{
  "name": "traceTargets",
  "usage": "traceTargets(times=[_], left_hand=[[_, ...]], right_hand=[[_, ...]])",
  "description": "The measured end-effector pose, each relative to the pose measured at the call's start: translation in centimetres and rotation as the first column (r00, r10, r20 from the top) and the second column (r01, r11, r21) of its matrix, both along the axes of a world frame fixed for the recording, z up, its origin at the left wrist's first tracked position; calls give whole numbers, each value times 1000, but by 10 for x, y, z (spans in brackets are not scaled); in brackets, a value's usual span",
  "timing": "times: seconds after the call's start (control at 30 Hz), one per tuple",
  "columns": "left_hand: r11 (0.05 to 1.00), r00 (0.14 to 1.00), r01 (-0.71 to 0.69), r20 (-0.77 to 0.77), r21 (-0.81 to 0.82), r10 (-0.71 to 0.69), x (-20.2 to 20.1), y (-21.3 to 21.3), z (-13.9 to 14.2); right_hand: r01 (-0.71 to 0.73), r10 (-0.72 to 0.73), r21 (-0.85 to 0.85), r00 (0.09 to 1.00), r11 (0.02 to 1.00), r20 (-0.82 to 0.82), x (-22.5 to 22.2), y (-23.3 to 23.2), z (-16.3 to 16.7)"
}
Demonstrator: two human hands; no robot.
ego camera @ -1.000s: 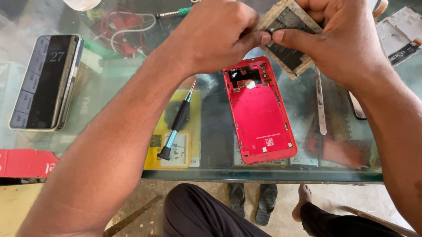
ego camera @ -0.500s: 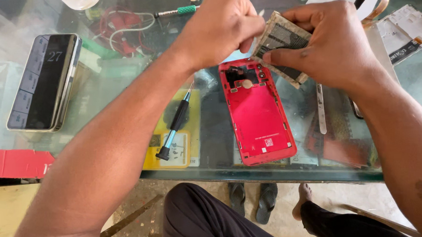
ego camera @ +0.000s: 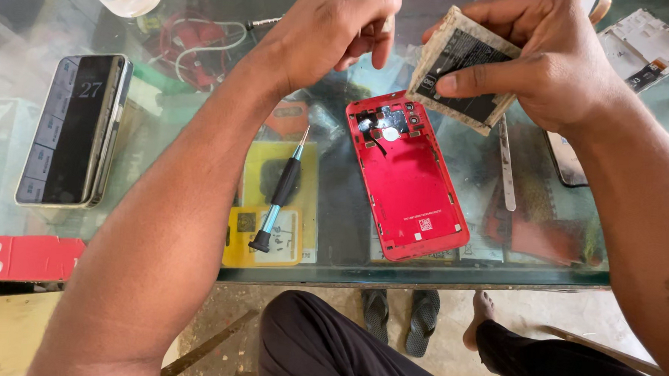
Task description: The person uses tweezers to carefully lift and remove a ribbon cable from the top edge of a smartphone screen. They then set the screen aside and pick up a red phone chassis, removing the battery and peeling off its protective film.
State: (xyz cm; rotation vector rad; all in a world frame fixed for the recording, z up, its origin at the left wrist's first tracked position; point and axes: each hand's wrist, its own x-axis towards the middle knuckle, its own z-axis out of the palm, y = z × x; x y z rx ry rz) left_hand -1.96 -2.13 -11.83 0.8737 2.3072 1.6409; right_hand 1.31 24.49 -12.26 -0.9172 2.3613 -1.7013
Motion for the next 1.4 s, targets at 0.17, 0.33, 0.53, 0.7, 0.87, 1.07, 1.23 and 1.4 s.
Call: traceTargets(times=[0.17,0.33,0.53,0.7,0.87,1.07,1.23,1.4], left_hand=[[990,981,-113,-169,-79,99,-1,3,-2],[991,930,-100,-364,-92,60,0,5,-4],[984,972,112,-220,138,-80,3,4,-1],[996,996,-68,57,61,64,3,4,-1],[995,989,27,-146,98,-12,1,3,-2],[993,995,4,-103,121,8,4,11,-8],[986,948,-13,-311,166,65,8,20,-15],[982,749,-162,-636,94,184,16,24,-13]], right_hand=[[37,-35,69,999,997,-27,-1,-1,-2],[52,-50,61,998,997,-25,-2,-1,-2],[36,-36,30,999,999,4,-1,-2,-2],[89,-90,80,996,993,16,-1,-2,-3],[85,-82,94,996,992,-36,-2,-5,-2],[147,-137,89,985,985,-103,3,-13,4],[102,-101,-1,992,995,-69,5,-17,6],[150,-152,-30,986,988,-74,1,-21,2]])
